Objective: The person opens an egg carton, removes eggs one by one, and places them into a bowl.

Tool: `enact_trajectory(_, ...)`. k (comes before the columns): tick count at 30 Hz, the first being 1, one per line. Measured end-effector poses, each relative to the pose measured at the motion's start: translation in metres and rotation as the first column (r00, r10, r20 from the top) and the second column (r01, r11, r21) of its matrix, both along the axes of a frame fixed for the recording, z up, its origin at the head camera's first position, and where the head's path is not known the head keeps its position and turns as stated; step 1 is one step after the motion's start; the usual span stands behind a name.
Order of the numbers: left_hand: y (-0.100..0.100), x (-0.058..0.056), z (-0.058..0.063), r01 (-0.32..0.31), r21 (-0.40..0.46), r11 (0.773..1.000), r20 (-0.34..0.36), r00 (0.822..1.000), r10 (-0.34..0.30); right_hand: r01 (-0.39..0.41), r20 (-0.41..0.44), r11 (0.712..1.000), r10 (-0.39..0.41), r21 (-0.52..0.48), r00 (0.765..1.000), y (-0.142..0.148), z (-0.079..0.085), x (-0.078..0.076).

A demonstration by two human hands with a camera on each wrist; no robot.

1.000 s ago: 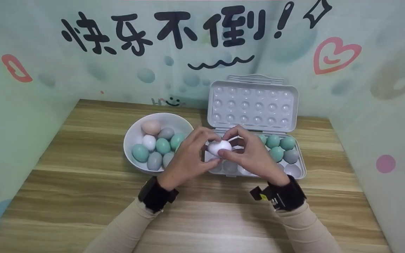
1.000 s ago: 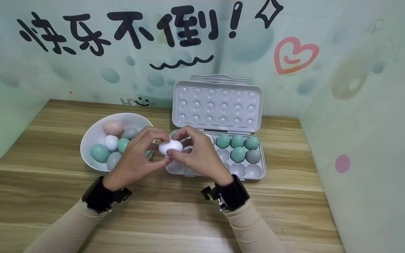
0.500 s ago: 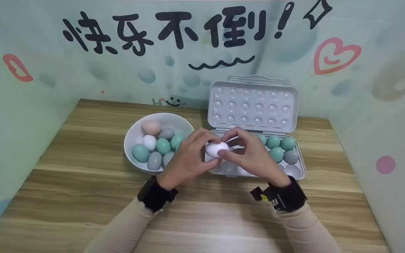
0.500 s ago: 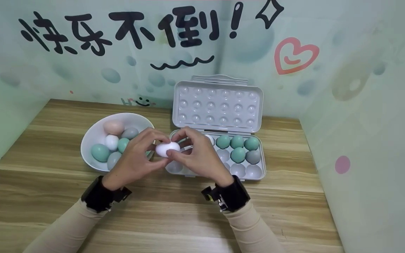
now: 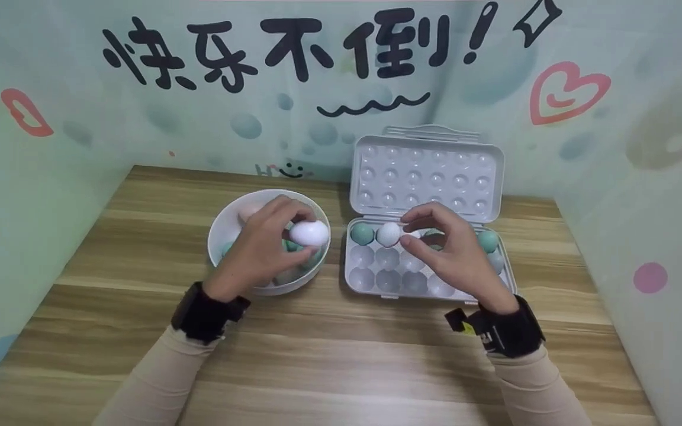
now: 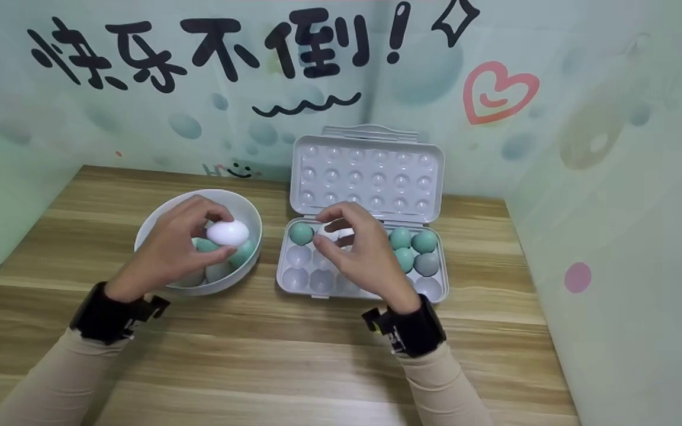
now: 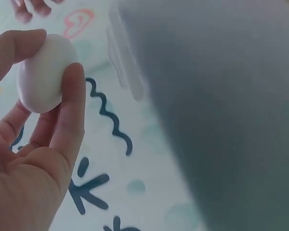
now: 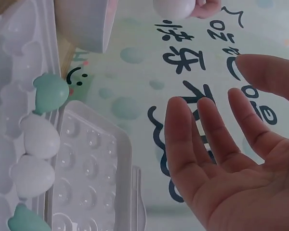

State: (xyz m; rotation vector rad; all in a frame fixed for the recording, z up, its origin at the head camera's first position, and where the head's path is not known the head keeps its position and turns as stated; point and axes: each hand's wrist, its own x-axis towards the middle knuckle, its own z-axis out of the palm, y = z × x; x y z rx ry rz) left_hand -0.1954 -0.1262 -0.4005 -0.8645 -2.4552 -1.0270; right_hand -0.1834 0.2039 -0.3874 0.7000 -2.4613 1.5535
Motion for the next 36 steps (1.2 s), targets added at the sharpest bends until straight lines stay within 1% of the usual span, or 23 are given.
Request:
enact_trajectory(2, -0.013, -0.004, 0.003, -0.014, -0.04, 0.999, 0.019, 1.0, 0.015, 0.025, -0.013, 0.999, -0.024, 0.02, 1.0, 0.008, -0.001, -0.001)
enact_trajectory(5, -0.033, -0.007, 0.006, -0.034, -0.092, 0.995, 0.076, 0.996, 0.042, 0.054, -0.029, 0.997, -0.053, 0.062, 0.998, 0.021, -0.003, -0.004)
enact_trajectory(9, -0.054, -0.012, 0.006, -0.04, -0.15, 0.988, 0.165, 0.984, 0.065, 0.091, -0.055, 0.989, -0.085, 0.12, 0.995, 0.038, -0.004, -0.006)
enact_trajectory(11, -0.061, -0.015, 0.003, -0.027, -0.179, 0.984, 0.176, 0.983, 0.059, 0.109, -0.071, 0.983, -0.099, 0.146, 0.992, 0.046, -0.005, -0.007)
enact_trajectory(13, -0.066, -0.018, 0.0, -0.009, -0.212, 0.977, 0.17, 0.984, 0.046, 0.126, -0.08, 0.977, -0.114, 0.17, 0.99, 0.054, -0.006, -0.006)
enact_trajectory(17, -0.073, -0.022, -0.005, 0.026, -0.281, 0.959, 0.155, 0.988, 0.018, 0.168, -0.1, 0.96, -0.149, 0.225, 0.984, 0.069, -0.009, -0.006)
enact_trajectory(19, -0.076, -0.025, -0.007, 0.038, -0.306, 0.951, 0.163, 0.987, 0.013, 0.183, -0.103, 0.954, -0.162, 0.238, 0.981, 0.074, -0.011, -0.005)
enact_trajectory(21, -0.077, -0.027, -0.008, 0.044, -0.32, 0.946, 0.186, 0.982, 0.017, 0.196, -0.11, 0.948, -0.173, 0.252, 0.979, 0.08, -0.011, -0.004)
enact_trajectory(26, -0.081, -0.029, -0.009, 0.054, -0.327, 0.944, 0.219, 0.975, 0.02, 0.213, -0.108, 0.94, -0.191, 0.266, 0.976, 0.09, -0.012, -0.003)
enact_trajectory(30, -0.082, -0.031, -0.011, 0.063, -0.324, 0.944, 0.222, 0.975, 0.011, 0.219, -0.108, 0.937, -0.196, 0.274, 0.975, 0.097, -0.013, -0.004)
enact_trajectory(36, -0.081, -0.03, -0.01, 0.067, -0.329, 0.942, 0.239, 0.971, 0.015, 0.234, -0.158, 0.914, -0.191, 0.331, 0.969, 0.107, -0.016, -0.004)
